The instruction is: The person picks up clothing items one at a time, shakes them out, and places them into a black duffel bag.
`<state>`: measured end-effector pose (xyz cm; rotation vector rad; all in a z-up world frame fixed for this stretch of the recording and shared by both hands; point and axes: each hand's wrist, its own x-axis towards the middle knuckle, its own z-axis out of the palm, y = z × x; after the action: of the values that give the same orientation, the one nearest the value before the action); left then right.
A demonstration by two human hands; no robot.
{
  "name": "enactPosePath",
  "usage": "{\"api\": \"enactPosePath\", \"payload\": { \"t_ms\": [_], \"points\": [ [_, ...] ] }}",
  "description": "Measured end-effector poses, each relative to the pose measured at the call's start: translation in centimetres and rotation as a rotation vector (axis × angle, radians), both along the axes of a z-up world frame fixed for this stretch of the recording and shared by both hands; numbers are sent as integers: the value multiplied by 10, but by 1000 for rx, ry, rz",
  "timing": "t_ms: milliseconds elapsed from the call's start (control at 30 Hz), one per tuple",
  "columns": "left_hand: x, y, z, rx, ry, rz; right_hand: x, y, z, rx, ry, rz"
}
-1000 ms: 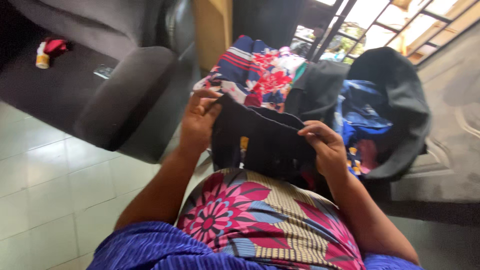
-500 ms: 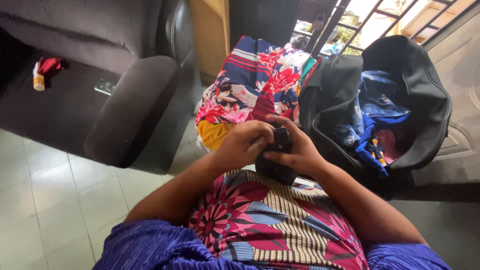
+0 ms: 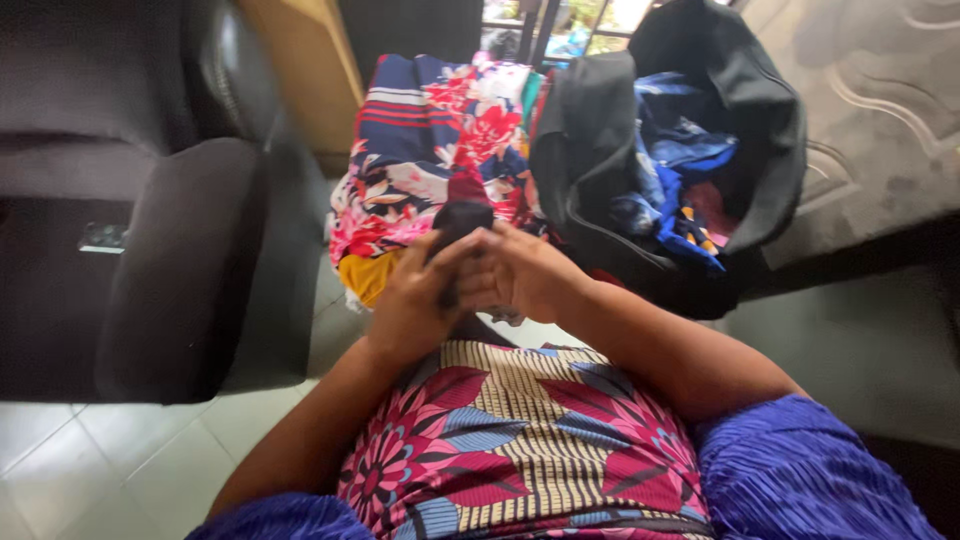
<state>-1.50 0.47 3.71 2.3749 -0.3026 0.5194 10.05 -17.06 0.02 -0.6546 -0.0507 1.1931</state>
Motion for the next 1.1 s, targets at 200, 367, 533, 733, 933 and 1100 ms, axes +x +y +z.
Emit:
{"api": "enactPosePath", "payload": {
  "t_ms": [200, 367, 533, 733, 933, 1100],
  "points": [
    [6, 25, -23, -569, 126, -139, 30, -35, 33, -605, -1680, 161],
    [9, 16, -21, -430, 125, -138, 39, -34, 59, -41, -1500, 148],
    [19, 3, -6, -645, 145, -221, 62, -52, 45, 10, -1278, 265],
    [-6, 3, 33, -706, -32, -86, 102, -114, 41, -1, -1050, 88],
    [-23, -13, 68, -278, 14, -83, 113, -163, 38, 51, -1530, 297],
    [-11, -26, 57, -340, 205, 92, 115, -173, 23, -63, -1300, 9]
  ]
}}
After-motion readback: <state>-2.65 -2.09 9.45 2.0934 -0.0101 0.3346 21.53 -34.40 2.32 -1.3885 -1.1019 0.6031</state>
